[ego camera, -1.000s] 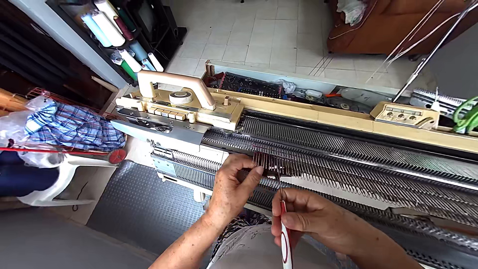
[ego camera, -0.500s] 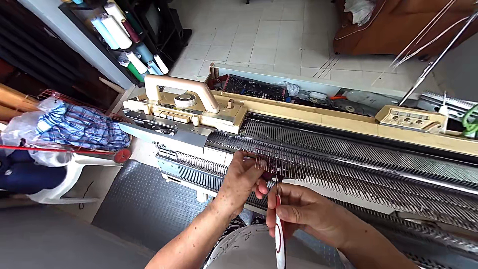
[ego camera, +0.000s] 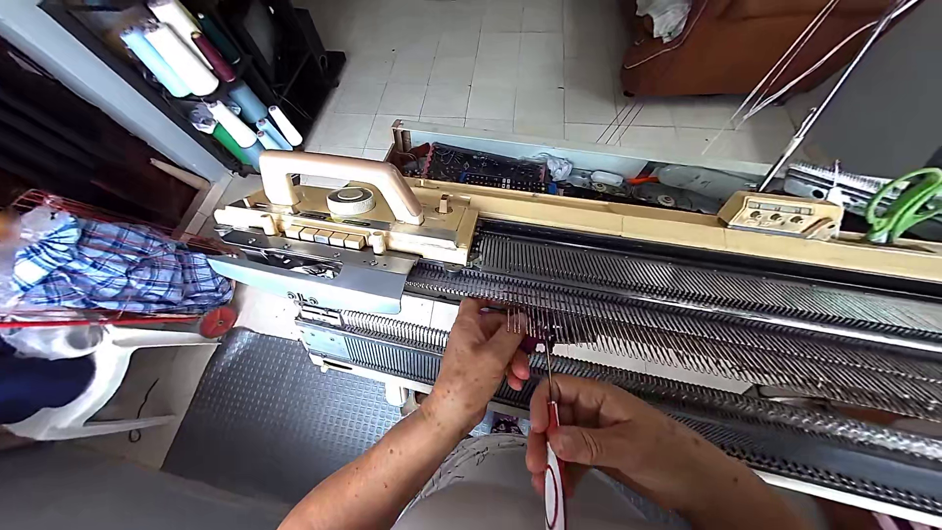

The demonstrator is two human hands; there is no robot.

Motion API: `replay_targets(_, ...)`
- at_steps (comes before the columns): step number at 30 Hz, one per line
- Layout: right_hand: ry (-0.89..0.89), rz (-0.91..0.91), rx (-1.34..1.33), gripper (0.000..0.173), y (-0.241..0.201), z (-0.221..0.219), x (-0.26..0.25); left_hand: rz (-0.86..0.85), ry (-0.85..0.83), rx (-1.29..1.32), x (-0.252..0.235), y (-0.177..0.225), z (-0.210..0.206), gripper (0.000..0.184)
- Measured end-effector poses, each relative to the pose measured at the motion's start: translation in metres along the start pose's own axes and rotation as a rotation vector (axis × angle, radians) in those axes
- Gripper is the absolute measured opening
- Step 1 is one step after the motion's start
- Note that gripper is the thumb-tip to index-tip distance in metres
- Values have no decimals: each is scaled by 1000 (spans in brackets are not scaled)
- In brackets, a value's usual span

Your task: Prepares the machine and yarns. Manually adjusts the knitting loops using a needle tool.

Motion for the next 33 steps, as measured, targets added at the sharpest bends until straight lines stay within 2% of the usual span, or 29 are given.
replay_targets(6,-26,40,24,16,-4,-12,11,-9,-7,2,2,2,-2,11)
replay_targets(11,-61,-9,23,20,-10,-32,31,-17,3,11,2,3,-2,11)
replay_targets(14,-20,10,40,15,-6,-9,9,-2,-15,-24,2,3,1,10)
replay_targets(17,12,-30,-51,11,2,9,-13,15,-36,-51,2,5,4,12)
replay_targets(23,-68,32,-10,18,-3,-11,6,36,-50,-60,1,6,5,10)
replay_targets(28,-80,-1,5,21,-11,-33,28,-3,-36,-51,0,4,7,10)
replay_targets(33,1,-24,-32,11,1,5,-11,33,-55,-78,0,7,10,13)
Point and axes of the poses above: each hand's wrist, its own x-axis away from the middle knuckle, its own z-axis out of the back of the hand, y = z × x, the point moved 7 cm from there along -x, towards the middle knuckle, and after that the axes turned 6 degrees about -z, right-handed, at the moved point
